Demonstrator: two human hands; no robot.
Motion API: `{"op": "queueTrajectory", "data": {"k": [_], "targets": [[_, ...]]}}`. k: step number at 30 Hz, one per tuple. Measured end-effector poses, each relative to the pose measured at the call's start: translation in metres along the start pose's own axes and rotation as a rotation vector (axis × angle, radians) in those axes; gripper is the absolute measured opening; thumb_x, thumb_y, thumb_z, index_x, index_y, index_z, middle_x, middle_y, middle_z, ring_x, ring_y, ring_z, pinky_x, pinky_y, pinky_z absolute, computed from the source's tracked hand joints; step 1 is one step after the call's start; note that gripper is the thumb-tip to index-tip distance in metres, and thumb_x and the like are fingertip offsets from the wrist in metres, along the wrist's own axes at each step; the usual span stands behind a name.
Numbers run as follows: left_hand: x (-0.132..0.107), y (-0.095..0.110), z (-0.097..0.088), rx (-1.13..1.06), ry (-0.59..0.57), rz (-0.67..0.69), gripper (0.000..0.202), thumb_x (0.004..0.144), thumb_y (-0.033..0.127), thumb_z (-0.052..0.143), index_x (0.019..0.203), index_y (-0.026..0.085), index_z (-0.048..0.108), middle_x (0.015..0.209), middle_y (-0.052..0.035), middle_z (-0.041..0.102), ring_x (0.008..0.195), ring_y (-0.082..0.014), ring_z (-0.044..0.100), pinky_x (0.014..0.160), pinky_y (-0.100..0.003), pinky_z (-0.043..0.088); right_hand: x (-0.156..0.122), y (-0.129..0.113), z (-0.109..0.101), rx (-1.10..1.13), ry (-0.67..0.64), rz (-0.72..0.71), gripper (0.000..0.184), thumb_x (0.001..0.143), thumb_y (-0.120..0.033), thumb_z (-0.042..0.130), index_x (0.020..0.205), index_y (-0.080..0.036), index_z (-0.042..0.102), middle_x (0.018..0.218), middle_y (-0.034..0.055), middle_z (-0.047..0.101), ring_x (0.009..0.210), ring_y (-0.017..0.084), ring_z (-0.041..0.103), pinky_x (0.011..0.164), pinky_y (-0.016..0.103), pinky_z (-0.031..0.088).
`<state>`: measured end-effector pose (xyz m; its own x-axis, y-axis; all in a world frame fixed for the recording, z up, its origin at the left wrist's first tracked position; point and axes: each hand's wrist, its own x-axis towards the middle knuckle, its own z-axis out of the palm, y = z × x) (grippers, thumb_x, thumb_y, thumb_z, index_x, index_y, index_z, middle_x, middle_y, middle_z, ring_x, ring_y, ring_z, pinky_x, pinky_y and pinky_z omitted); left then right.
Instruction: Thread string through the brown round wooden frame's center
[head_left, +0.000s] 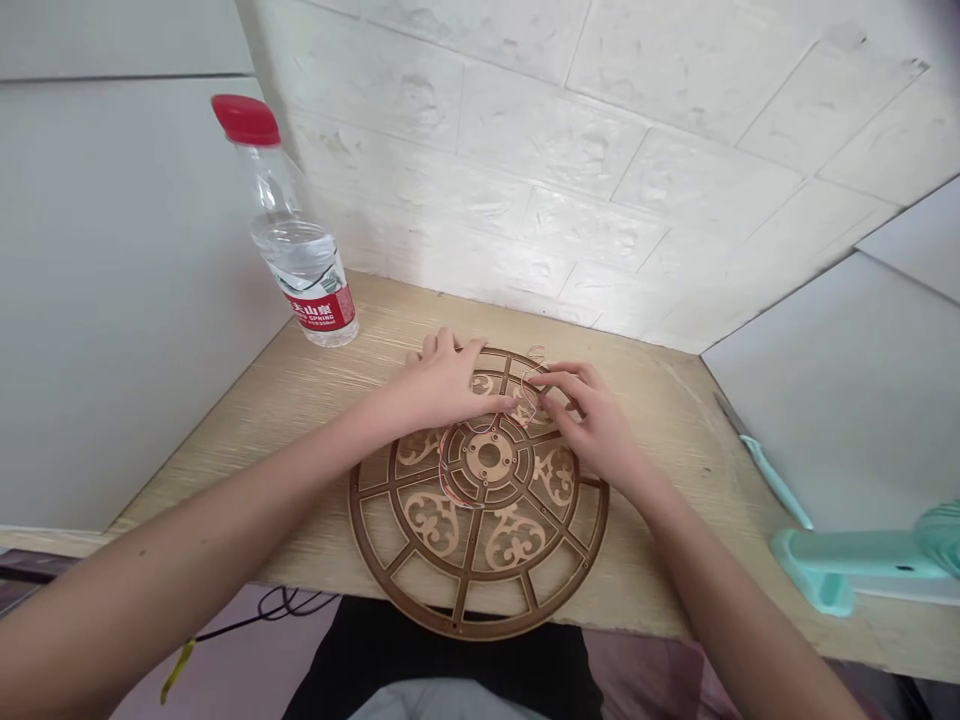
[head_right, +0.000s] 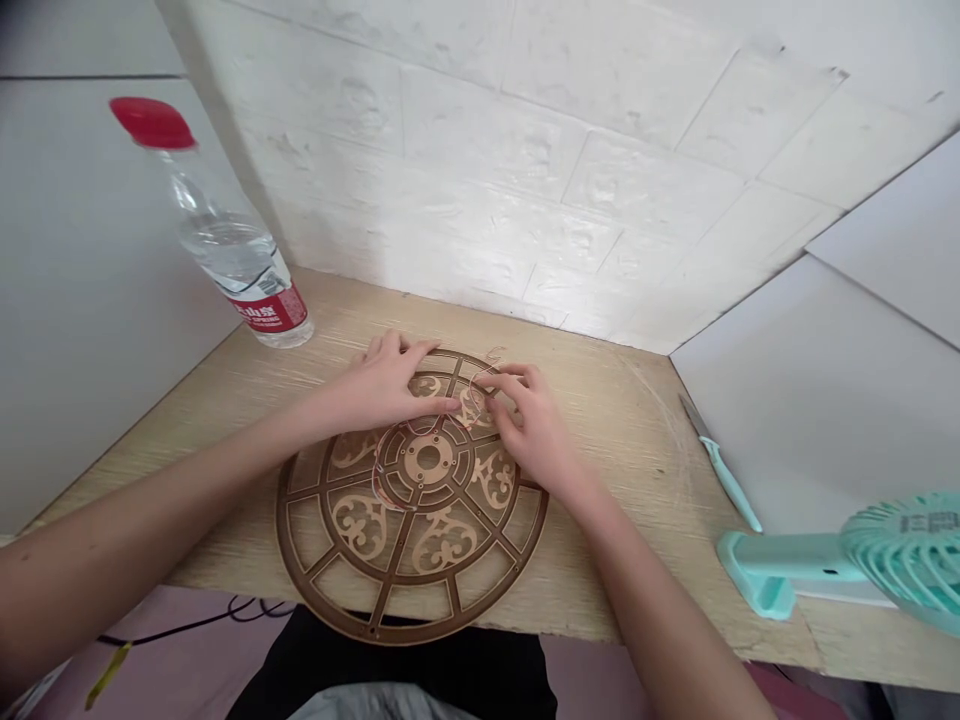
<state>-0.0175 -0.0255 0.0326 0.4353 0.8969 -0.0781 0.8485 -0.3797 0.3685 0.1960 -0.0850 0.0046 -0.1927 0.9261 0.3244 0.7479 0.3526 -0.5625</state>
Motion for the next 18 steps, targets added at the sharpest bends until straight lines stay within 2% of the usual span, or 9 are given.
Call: {"op": "queueTrajectory", "data": {"k": [3, 7, 11, 18], "targets": [[0.002, -0.001, 0.001, -0.004, -0.004, -0.023, 0.104, 0.060, 0.086, 0.042, 0.144, 0.025, 0.034, 0.129, -0.0201, 0.039, 0.126, -0.0394, 0.036, 0.099, -0.056, 0.033, 0.000, -0.004, -0.008, -0.039, -0.028, -0.088, 0.018, 0.090, -0.019, 0.049, 0.100, -0.024, 0.063, 0.121, 0.0072, 0.052, 0.117, 0.022, 0.051, 0.098, 0.042, 0.044], [0.003, -0.003, 0.003, 0.008, 0.006, -0.024, 0.100, 0.061, 0.083, 0.045, 0.142, 0.024, 0.037, 0.128, -0.0204, 0.039, 0.125, -0.0392, 0.036, 0.098, -0.056, 0.033, -0.001, -0.009, -0.016, -0.171, -0.100, -0.231, 0.018, 0.091, -0.021, 0.051, 0.104, -0.023, 0.063, 0.123, 0.0078, 0.053, 0.125, 0.026, 0.040, 0.104, 0.048, 0.038], [0.004, -0.004, 0.004, 0.002, 0.012, -0.030, 0.098, 0.061, 0.083, 0.045, 0.140, 0.024, 0.038, 0.126, -0.0194, 0.040, 0.125, -0.0386, 0.036, 0.098, -0.056, 0.033, -0.001, -0.007, -0.013, -0.294, -0.136, -0.307, 0.019, 0.091, -0.020, 0.052, 0.105, -0.022, 0.065, 0.124, 0.0086, 0.054, 0.124, 0.030, 0.035, 0.100, 0.051, 0.040], [0.003, -0.002, 0.002, -0.006, 0.030, -0.037, 0.102, 0.057, 0.088, 0.044, 0.138, 0.026, 0.040, 0.125, -0.0186, 0.041, 0.123, -0.0387, 0.038, 0.098, -0.055, 0.033, 0.000, -0.004, -0.008, -0.321, -0.085, -0.345, 0.014, 0.092, -0.019, 0.050, 0.093, -0.020, 0.063, 0.115, 0.0093, 0.058, 0.112, 0.028, 0.040, 0.092, 0.048, 0.046]]}}
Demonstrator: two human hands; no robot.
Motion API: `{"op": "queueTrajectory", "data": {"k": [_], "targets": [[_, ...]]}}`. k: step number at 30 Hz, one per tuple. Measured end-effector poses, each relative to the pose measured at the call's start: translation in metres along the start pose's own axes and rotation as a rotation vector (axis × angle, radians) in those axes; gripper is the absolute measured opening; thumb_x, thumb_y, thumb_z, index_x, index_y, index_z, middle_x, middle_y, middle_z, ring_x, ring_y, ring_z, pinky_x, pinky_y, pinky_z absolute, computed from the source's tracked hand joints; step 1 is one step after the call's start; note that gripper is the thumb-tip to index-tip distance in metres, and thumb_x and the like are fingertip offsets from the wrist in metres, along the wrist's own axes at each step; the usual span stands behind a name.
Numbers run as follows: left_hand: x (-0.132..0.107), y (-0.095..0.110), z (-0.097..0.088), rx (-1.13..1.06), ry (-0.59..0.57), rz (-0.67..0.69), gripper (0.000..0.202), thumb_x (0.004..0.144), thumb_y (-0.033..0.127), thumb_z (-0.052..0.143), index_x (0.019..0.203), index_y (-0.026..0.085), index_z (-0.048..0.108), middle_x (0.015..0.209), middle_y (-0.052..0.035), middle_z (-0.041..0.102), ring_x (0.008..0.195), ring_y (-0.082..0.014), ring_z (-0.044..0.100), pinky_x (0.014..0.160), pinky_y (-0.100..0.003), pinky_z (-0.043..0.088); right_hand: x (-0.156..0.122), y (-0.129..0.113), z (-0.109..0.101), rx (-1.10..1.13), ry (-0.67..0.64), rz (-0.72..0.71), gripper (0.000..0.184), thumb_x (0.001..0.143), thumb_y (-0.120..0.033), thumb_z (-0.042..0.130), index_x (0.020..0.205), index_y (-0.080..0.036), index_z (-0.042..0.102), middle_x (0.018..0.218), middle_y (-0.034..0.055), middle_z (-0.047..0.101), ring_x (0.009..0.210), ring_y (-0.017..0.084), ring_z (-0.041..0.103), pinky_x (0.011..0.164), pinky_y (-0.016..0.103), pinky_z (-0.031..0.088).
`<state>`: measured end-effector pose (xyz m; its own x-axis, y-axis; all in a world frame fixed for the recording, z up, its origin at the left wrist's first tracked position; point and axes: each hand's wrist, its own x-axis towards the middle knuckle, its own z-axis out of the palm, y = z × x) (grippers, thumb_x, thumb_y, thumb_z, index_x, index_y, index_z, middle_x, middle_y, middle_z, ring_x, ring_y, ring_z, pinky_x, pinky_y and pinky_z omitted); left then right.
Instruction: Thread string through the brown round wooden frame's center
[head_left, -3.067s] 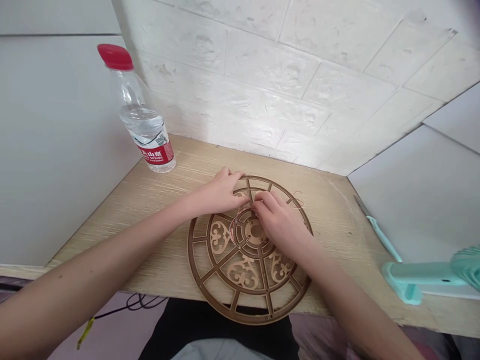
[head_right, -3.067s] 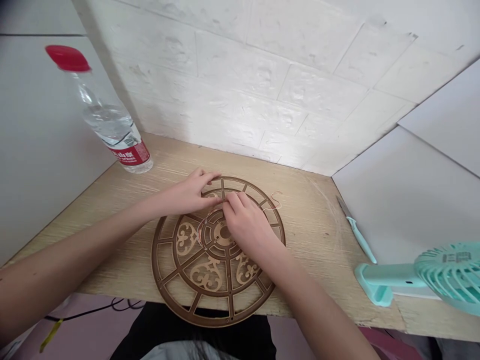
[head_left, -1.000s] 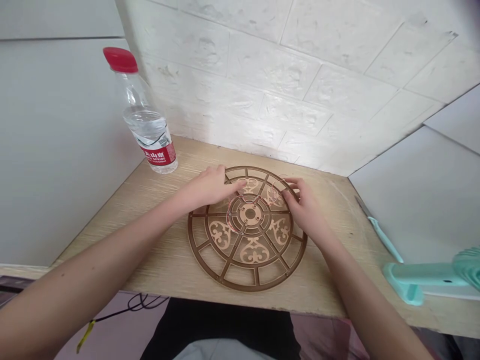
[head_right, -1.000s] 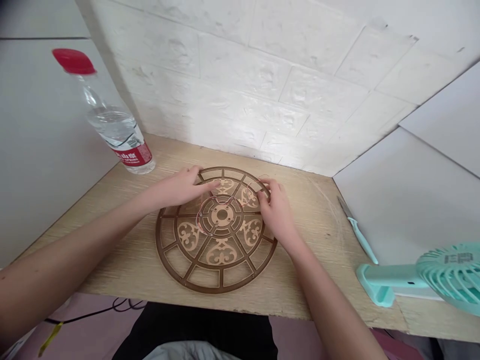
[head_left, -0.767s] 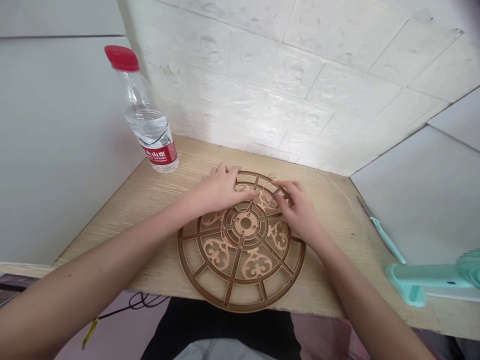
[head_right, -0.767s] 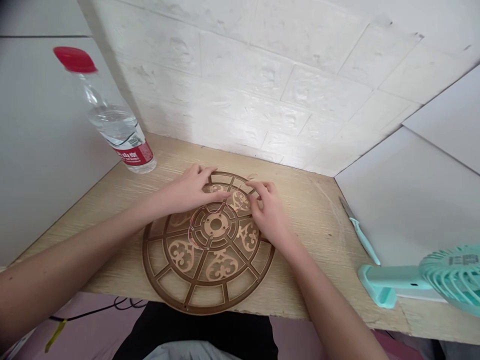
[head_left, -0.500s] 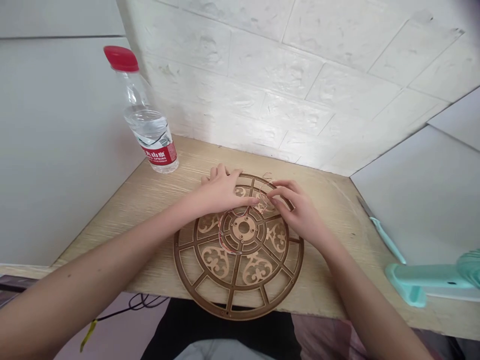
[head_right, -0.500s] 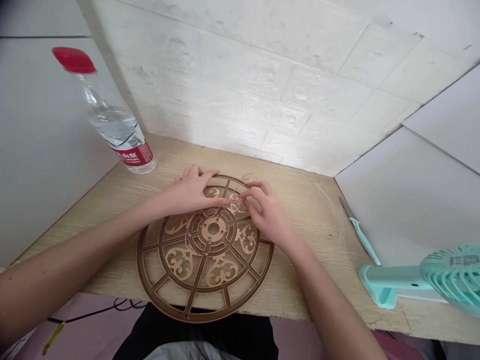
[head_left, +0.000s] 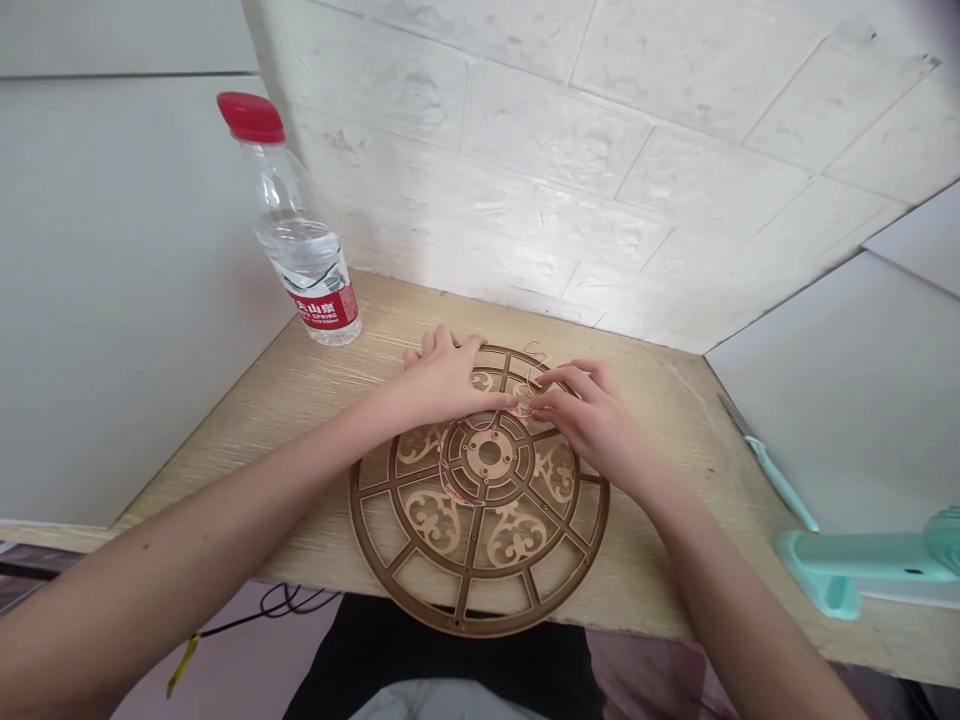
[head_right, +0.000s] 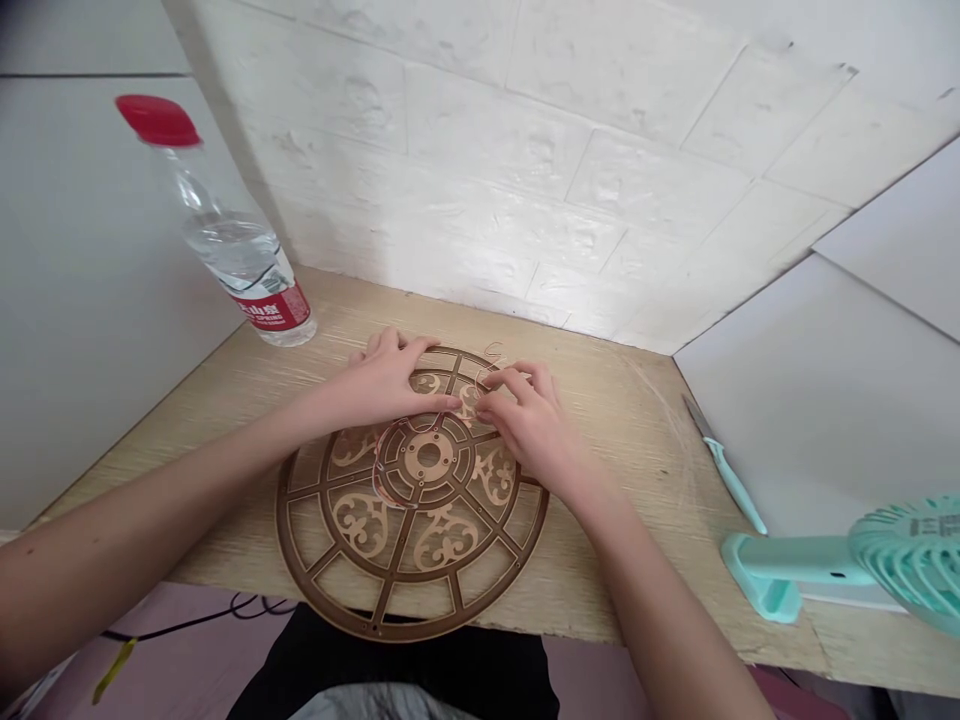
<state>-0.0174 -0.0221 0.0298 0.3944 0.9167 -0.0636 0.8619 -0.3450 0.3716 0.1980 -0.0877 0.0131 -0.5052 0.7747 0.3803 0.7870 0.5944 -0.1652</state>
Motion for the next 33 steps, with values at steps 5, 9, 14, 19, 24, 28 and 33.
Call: {"op": "queueTrajectory", "data": {"k": [5, 9, 14, 19, 24, 28, 33], "targets": [[-0.002, 0.002, -0.003, 0.007, -0.010, -0.024, 0.102, 0.058, 0.087, 0.045, 0.139, 0.025, 0.040, 0.126, -0.0184, 0.042, 0.123, -0.0392, 0.039, 0.098, -0.053, 0.034, 0.000, -0.003, -0.003, 0.012, -0.009, 0.007, 0.017, 0.089, -0.009, 0.047, 0.094, -0.020, 0.060, 0.116, 0.0084, 0.058, 0.112, 0.028, 0.040, 0.093, 0.048, 0.045], [-0.001, -0.001, -0.002, 0.013, -0.012, -0.009, 0.099, 0.060, 0.084, 0.046, 0.139, 0.025, 0.039, 0.127, -0.0193, 0.040, 0.125, -0.0396, 0.037, 0.098, -0.055, 0.033, 0.001, -0.009, -0.009, 0.065, -0.031, -0.038, 0.023, 0.088, -0.005, 0.044, 0.097, -0.021, 0.058, 0.113, 0.0081, 0.059, 0.113, 0.027, 0.043, 0.094, 0.046, 0.045], [0.002, -0.005, 0.003, 0.024, -0.010, 0.012, 0.094, 0.063, 0.078, 0.049, 0.140, 0.026, 0.037, 0.128, -0.0194, 0.039, 0.127, -0.0383, 0.035, 0.099, -0.057, 0.031, 0.000, -0.012, -0.010, 0.112, -0.041, -0.111, 0.030, 0.087, -0.001, 0.041, 0.103, -0.020, 0.059, 0.100, 0.0071, 0.062, 0.104, 0.024, 0.049, 0.090, 0.042, 0.048], [0.002, -0.005, 0.003, 0.025, -0.020, 0.011, 0.096, 0.063, 0.080, 0.048, 0.141, 0.026, 0.035, 0.129, -0.0203, 0.039, 0.128, -0.0389, 0.033, 0.099, -0.059, 0.031, -0.002, -0.014, -0.011, 0.126, -0.058, -0.098, 0.037, 0.087, -0.001, 0.038, 0.113, -0.020, 0.058, 0.100, 0.0090, 0.059, 0.101, 0.024, 0.048, 0.084, 0.040, 0.050], [0.001, -0.003, 0.000, 0.023, -0.033, 0.018, 0.097, 0.064, 0.080, 0.046, 0.142, 0.024, 0.034, 0.129, -0.0211, 0.039, 0.129, -0.0388, 0.033, 0.099, -0.059, 0.031, -0.004, -0.019, -0.013, 0.192, -0.157, 0.056, 0.038, 0.093, -0.011, 0.035, 0.123, -0.024, 0.054, 0.106, 0.0081, 0.057, 0.086, 0.019, 0.059, 0.073, 0.035, 0.053], [0.001, -0.003, 0.001, 0.031, -0.016, 0.007, 0.097, 0.062, 0.082, 0.046, 0.140, 0.026, 0.037, 0.129, -0.0199, 0.040, 0.127, -0.0395, 0.035, 0.099, -0.057, 0.031, -0.002, -0.021, -0.016, 0.329, -0.186, 0.152, 0.030, 0.097, -0.025, 0.040, 0.124, -0.028, 0.053, 0.109, 0.0052, 0.063, 0.090, 0.019, 0.063, 0.077, 0.036, 0.054], [0.002, -0.005, 0.002, 0.025, -0.013, 0.002, 0.098, 0.060, 0.082, 0.047, 0.140, 0.026, 0.037, 0.128, -0.0190, 0.040, 0.125, -0.0398, 0.037, 0.099, -0.056, 0.032, -0.002, -0.018, -0.021, 0.408, -0.257, 0.167, 0.027, 0.094, -0.019, 0.043, 0.117, -0.025, 0.057, 0.108, 0.0038, 0.067, 0.095, 0.019, 0.065, 0.081, 0.037, 0.054]]}}
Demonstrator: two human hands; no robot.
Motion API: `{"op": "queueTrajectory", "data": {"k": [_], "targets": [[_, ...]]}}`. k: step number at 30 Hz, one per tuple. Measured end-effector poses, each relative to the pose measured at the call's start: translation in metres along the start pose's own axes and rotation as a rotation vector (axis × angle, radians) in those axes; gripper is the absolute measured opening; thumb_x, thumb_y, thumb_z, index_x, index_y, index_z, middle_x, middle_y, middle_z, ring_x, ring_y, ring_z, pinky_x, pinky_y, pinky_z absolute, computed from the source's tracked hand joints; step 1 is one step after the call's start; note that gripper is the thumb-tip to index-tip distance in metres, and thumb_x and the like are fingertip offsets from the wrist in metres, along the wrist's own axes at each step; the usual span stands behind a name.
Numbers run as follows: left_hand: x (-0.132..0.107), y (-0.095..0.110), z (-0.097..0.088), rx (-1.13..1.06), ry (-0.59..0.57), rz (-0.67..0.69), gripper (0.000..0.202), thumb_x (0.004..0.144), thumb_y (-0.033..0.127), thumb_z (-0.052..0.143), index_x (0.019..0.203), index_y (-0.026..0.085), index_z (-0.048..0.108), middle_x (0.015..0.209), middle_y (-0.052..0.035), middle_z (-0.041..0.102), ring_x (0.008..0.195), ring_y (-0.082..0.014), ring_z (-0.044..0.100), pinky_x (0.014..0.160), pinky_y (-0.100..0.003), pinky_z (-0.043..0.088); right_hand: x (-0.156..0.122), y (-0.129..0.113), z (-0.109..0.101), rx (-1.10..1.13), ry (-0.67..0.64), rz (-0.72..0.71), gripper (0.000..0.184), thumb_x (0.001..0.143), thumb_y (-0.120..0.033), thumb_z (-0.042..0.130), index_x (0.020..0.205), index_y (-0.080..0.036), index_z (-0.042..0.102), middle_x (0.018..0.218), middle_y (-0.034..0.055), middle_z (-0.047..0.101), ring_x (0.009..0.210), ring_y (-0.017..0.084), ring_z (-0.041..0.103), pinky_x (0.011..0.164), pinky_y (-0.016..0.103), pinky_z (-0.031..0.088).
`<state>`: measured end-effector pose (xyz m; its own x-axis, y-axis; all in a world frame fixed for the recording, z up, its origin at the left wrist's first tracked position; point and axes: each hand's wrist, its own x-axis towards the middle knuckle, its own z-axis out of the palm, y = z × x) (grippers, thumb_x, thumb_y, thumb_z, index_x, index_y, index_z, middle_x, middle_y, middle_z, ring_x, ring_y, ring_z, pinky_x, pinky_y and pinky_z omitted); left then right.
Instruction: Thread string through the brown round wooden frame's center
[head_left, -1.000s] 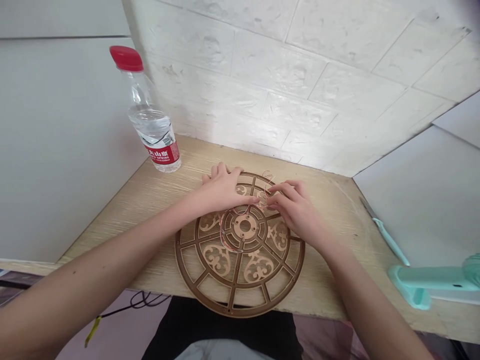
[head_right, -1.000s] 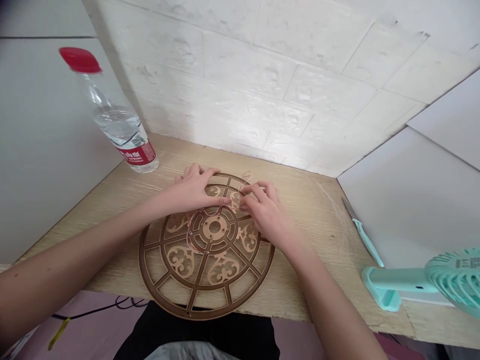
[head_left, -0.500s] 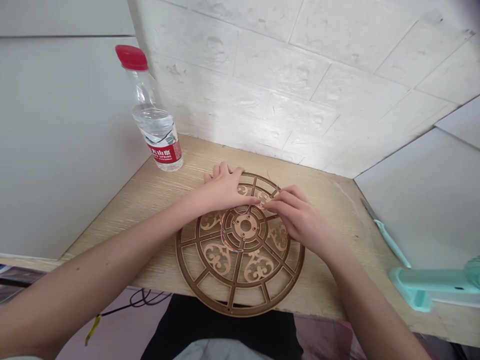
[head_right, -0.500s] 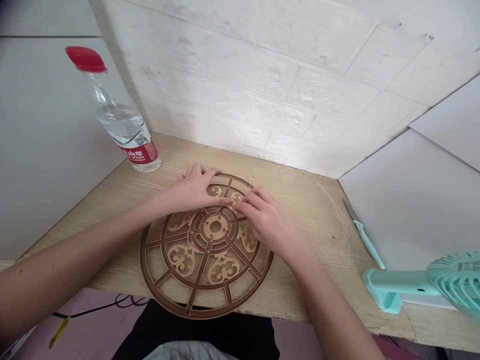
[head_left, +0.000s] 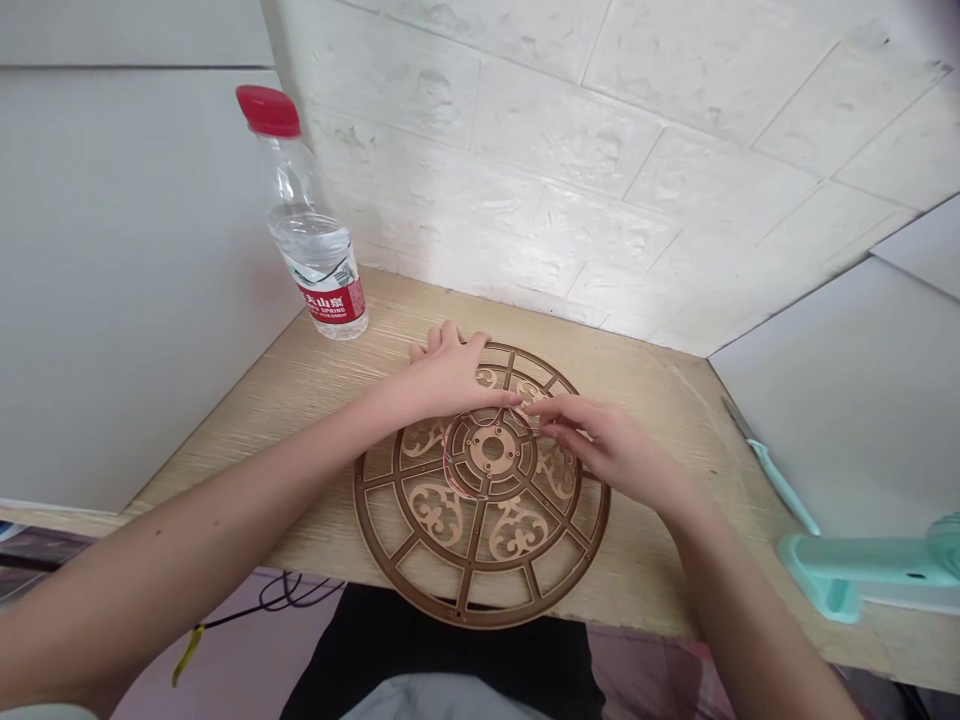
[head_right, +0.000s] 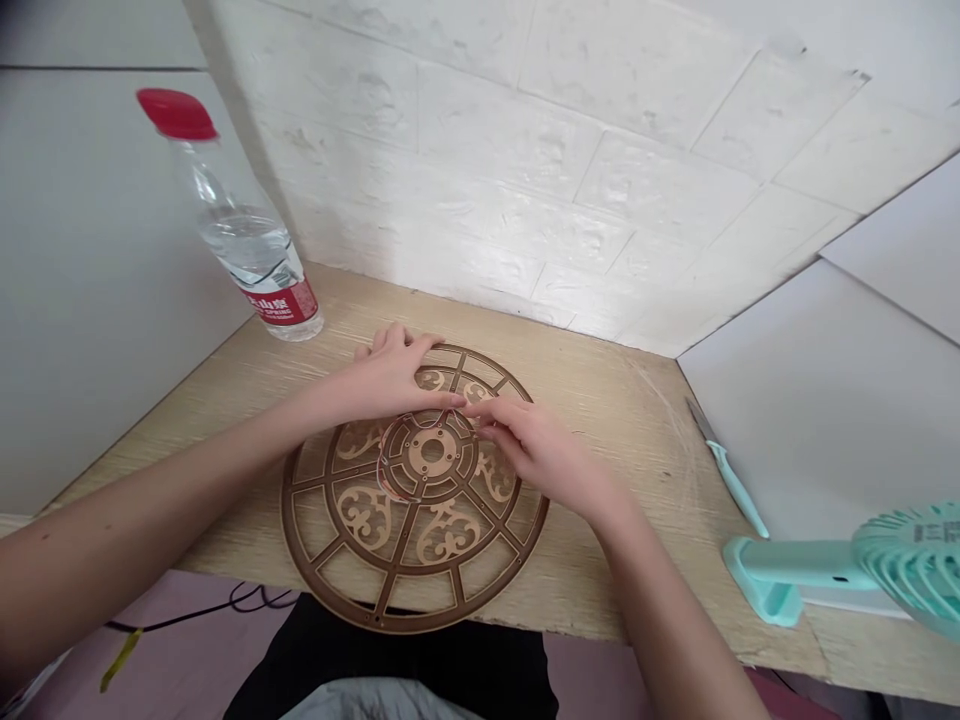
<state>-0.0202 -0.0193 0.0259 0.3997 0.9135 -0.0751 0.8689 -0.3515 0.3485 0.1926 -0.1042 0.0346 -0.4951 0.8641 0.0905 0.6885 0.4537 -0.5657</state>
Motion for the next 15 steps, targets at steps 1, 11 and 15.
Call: {"op": "queueTrajectory", "data": {"k": [1, 11, 15], "targets": [[0.000, 0.000, 0.000, 0.002, 0.006, 0.005, 0.097, 0.060, 0.081, 0.048, 0.139, 0.026, 0.038, 0.127, -0.0189, 0.040, 0.125, -0.0396, 0.036, 0.098, -0.056, 0.033, 0.000, 0.001, 0.000, 0.002, -0.012, 0.004, 0.026, 0.094, -0.018, 0.043, 0.115, -0.025, 0.057, 0.108, 0.0037, 0.067, 0.095, 0.018, 0.064, 0.081, 0.036, 0.053], [-0.002, 0.002, -0.002, 0.000, -0.003, 0.003, 0.094, 0.063, 0.079, 0.048, 0.140, 0.026, 0.037, 0.129, -0.0190, 0.041, 0.126, -0.0387, 0.035, 0.098, -0.053, 0.033, 0.002, -0.002, 0.008, -0.040, -0.053, 0.008, 0.015, 0.093, -0.018, 0.044, 0.104, -0.023, 0.052, 0.092, 0.0022, 0.062, 0.076, 0.015, 0.057, 0.065, 0.030, 0.046], [-0.002, 0.003, -0.002, 0.000, 0.009, 0.006, 0.093, 0.063, 0.078, 0.048, 0.140, 0.026, 0.037, 0.129, -0.0189, 0.041, 0.126, -0.0388, 0.035, 0.098, -0.054, 0.033, 0.002, -0.002, 0.012, -0.024, -0.036, 0.005, 0.014, 0.093, -0.017, 0.043, 0.103, -0.022, 0.050, 0.094, 0.0033, 0.059, 0.082, 0.017, 0.056, 0.070, 0.032, 0.046]]}}
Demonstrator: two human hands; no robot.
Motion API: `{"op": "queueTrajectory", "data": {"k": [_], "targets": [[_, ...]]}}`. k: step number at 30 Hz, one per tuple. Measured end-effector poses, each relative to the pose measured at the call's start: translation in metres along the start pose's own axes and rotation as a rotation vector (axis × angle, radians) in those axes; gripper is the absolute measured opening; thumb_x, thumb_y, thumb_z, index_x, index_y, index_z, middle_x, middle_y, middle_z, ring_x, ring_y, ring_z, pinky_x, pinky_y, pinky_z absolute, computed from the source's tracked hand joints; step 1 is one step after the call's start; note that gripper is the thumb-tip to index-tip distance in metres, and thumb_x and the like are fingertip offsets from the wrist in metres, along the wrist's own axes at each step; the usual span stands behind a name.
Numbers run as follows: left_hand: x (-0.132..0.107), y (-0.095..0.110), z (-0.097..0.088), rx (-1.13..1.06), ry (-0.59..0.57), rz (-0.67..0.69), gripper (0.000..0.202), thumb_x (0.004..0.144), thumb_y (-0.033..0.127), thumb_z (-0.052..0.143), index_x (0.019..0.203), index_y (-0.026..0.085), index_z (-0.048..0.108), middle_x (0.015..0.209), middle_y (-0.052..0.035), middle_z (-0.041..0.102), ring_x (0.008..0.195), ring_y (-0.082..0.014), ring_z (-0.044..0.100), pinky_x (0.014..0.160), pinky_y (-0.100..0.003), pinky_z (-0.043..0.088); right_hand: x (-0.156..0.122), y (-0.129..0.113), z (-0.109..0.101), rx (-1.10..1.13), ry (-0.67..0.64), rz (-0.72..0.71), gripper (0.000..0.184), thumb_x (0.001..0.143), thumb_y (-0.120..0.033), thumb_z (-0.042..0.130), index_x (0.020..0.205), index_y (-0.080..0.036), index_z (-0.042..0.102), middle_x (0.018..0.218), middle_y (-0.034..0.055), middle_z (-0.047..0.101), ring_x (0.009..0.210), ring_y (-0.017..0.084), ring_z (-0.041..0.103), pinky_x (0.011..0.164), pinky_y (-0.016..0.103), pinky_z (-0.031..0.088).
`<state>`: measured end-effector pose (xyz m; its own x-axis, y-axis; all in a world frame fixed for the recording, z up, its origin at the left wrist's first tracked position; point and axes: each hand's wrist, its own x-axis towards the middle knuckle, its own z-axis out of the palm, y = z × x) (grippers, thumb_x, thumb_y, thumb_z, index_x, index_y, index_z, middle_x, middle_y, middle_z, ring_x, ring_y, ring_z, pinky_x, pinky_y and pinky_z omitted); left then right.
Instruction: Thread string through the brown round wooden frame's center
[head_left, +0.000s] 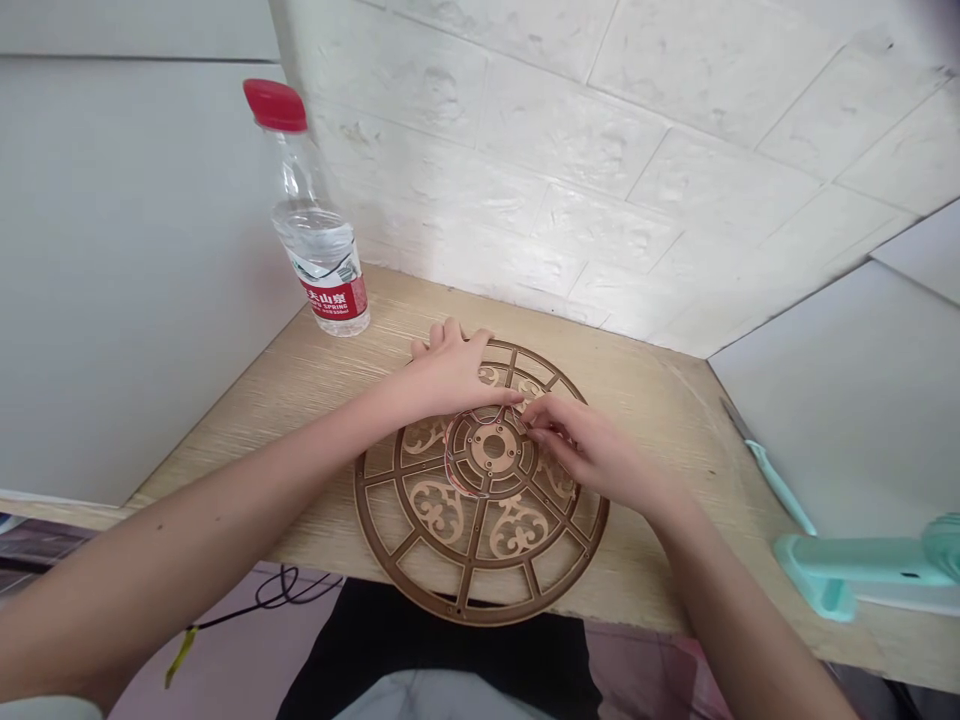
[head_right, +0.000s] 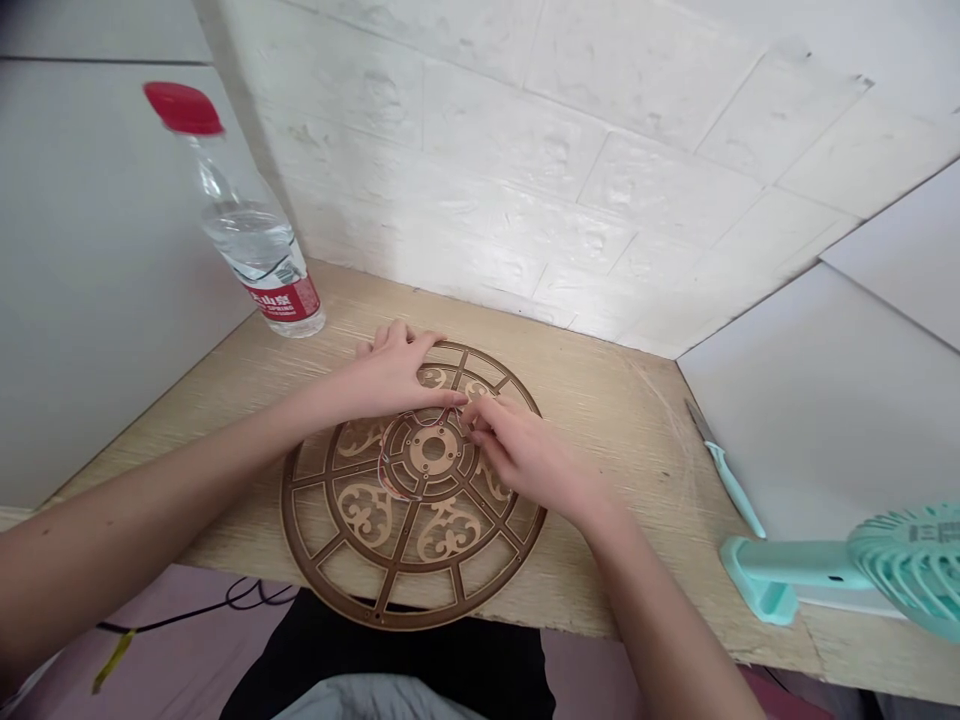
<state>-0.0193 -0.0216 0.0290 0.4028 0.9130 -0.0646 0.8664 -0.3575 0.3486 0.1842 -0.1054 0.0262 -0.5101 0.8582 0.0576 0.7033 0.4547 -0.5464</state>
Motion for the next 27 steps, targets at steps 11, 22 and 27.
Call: {"op": "queueTrajectory", "data": {"k": [11, 22, 27], "targets": [[0.000, -0.001, 0.002, 0.001, 0.033, 0.012, 0.093, 0.063, 0.079, 0.048, 0.138, 0.026, 0.040, 0.125, -0.0188, 0.042, 0.124, -0.0390, 0.037, 0.097, -0.054, 0.033, 0.002, 0.002, 0.001, 0.059, 0.051, 0.006, 0.012, 0.093, -0.017, 0.042, 0.102, -0.022, 0.048, 0.098, 0.0055, 0.057, 0.086, 0.017, 0.056, 0.075, 0.034, 0.047], [0.001, -0.002, 0.003, 0.015, 0.024, 0.010, 0.095, 0.063, 0.080, 0.047, 0.140, 0.025, 0.038, 0.125, -0.0191, 0.042, 0.125, -0.0384, 0.036, 0.098, -0.055, 0.032, 0.003, -0.005, 0.005, -0.045, 0.010, 0.073, 0.012, 0.093, -0.017, 0.039, 0.101, -0.021, 0.047, 0.092, 0.0064, 0.053, 0.090, 0.020, 0.051, 0.075, 0.035, 0.045], [0.000, 0.001, 0.002, 0.033, -0.008, -0.011, 0.096, 0.063, 0.080, 0.046, 0.140, 0.024, 0.038, 0.125, -0.0198, 0.042, 0.126, -0.0377, 0.035, 0.100, -0.054, 0.031, 0.005, -0.006, 0.011, -0.070, -0.001, 0.091, 0.012, 0.094, -0.016, 0.039, 0.100, -0.020, 0.048, 0.083, 0.0055, 0.056, 0.095, 0.023, 0.048, 0.076, 0.035, 0.043]]}}
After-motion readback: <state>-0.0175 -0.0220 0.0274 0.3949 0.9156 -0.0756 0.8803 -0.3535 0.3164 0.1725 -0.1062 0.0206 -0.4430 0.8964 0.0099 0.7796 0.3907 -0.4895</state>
